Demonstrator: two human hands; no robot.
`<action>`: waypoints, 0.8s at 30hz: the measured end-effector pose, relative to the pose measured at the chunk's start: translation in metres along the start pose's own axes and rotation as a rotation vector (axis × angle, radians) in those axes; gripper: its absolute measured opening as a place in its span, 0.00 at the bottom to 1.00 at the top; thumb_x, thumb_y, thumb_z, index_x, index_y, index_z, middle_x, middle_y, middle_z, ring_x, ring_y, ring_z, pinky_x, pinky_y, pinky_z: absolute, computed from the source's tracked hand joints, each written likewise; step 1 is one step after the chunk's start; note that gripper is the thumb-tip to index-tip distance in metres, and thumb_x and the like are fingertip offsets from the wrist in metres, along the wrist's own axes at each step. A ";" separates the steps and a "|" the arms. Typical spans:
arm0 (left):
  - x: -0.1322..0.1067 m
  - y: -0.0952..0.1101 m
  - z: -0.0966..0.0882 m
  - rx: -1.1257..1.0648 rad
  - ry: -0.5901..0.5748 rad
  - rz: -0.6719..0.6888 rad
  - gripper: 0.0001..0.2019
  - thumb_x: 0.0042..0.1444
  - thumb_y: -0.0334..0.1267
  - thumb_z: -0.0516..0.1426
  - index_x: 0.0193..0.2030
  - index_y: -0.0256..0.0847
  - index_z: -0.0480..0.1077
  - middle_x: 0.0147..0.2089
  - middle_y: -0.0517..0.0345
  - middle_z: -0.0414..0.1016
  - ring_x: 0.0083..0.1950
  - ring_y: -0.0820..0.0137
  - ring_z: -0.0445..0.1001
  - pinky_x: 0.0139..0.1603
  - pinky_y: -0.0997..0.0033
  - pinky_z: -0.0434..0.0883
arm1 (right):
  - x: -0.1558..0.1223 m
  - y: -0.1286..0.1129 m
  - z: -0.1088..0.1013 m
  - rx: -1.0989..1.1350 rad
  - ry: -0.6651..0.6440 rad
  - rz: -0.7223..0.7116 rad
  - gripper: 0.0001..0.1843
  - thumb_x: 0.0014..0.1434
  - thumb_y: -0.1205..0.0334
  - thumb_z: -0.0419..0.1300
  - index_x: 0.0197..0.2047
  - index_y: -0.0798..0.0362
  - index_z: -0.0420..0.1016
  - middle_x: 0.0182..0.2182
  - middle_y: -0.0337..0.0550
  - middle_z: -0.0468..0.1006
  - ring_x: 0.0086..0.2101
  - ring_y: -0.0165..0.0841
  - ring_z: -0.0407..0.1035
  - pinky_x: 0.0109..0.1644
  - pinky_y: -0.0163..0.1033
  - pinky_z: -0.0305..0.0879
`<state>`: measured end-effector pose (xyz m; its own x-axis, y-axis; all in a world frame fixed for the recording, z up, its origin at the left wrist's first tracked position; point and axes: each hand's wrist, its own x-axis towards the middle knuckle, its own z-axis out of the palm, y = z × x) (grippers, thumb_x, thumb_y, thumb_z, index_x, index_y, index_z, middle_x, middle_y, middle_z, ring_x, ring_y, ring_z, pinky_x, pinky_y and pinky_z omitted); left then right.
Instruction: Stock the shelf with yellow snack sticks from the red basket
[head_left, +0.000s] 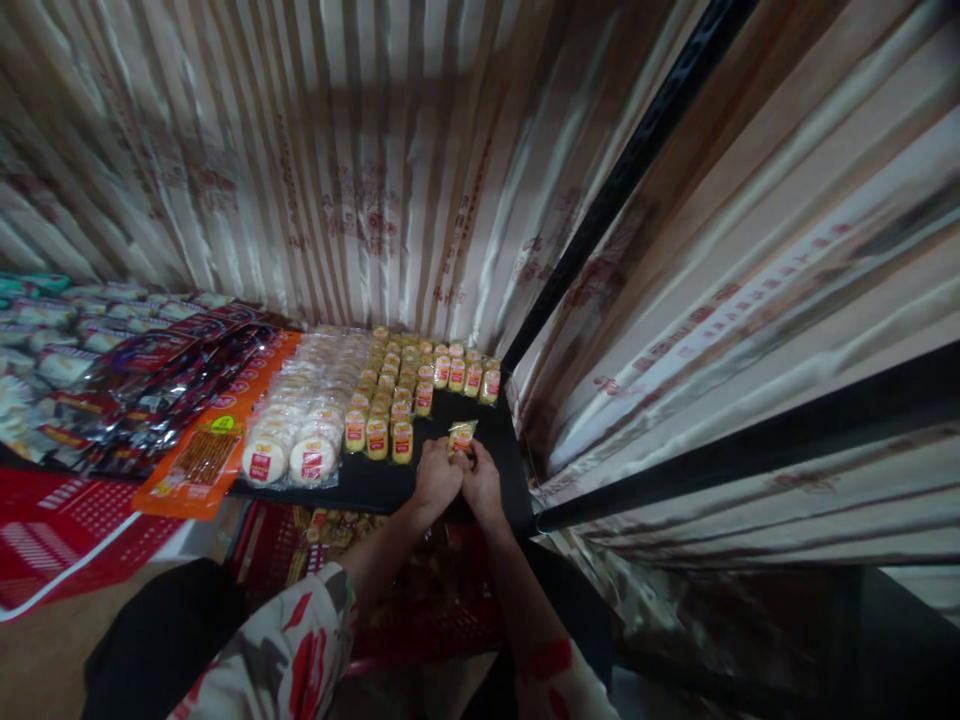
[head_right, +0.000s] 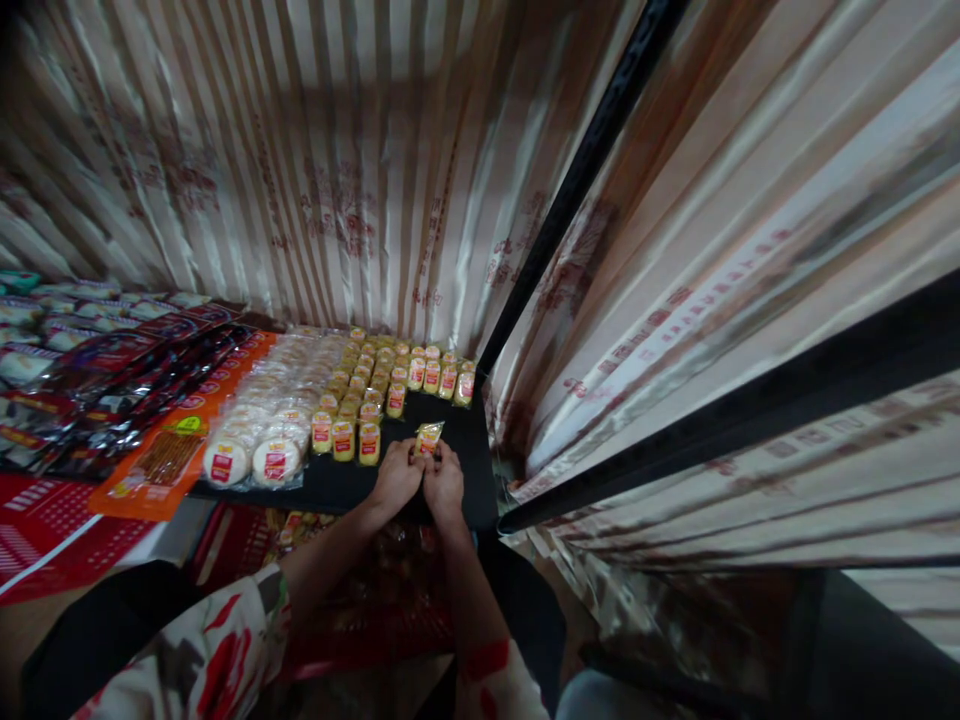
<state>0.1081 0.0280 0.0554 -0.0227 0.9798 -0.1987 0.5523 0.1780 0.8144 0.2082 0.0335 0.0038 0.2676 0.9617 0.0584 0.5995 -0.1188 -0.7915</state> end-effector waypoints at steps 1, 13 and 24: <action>0.002 0.002 0.001 0.001 0.005 -0.006 0.17 0.57 0.36 0.49 0.52 0.34 0.67 0.51 0.43 0.69 0.52 0.63 0.68 0.53 0.69 0.64 | 0.003 -0.001 0.001 0.006 0.004 0.001 0.24 0.54 0.57 0.51 0.51 0.58 0.70 0.41 0.51 0.75 0.32 0.33 0.70 0.42 0.40 0.66; 0.029 0.025 -0.002 -0.014 0.034 -0.089 0.19 0.62 0.38 0.45 0.55 0.31 0.66 0.54 0.38 0.68 0.54 0.61 0.69 0.52 0.69 0.64 | 0.044 -0.011 0.020 0.068 0.047 -0.005 0.21 0.55 0.57 0.52 0.48 0.58 0.73 0.40 0.52 0.74 0.33 0.34 0.70 0.40 0.37 0.66; 0.052 0.037 0.001 -0.154 0.048 -0.009 0.18 0.56 0.29 0.48 0.51 0.36 0.70 0.56 0.43 0.70 0.61 0.56 0.63 0.62 0.57 0.57 | 0.083 -0.005 0.035 0.062 -0.008 -0.056 0.18 0.53 0.58 0.53 0.45 0.53 0.75 0.34 0.44 0.75 0.34 0.35 0.68 0.40 0.38 0.64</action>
<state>0.1282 0.0851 0.0750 -0.0685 0.9806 -0.1835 0.4176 0.1952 0.8874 0.2005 0.1226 -0.0086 0.2289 0.9684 0.0987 0.5652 -0.0496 -0.8235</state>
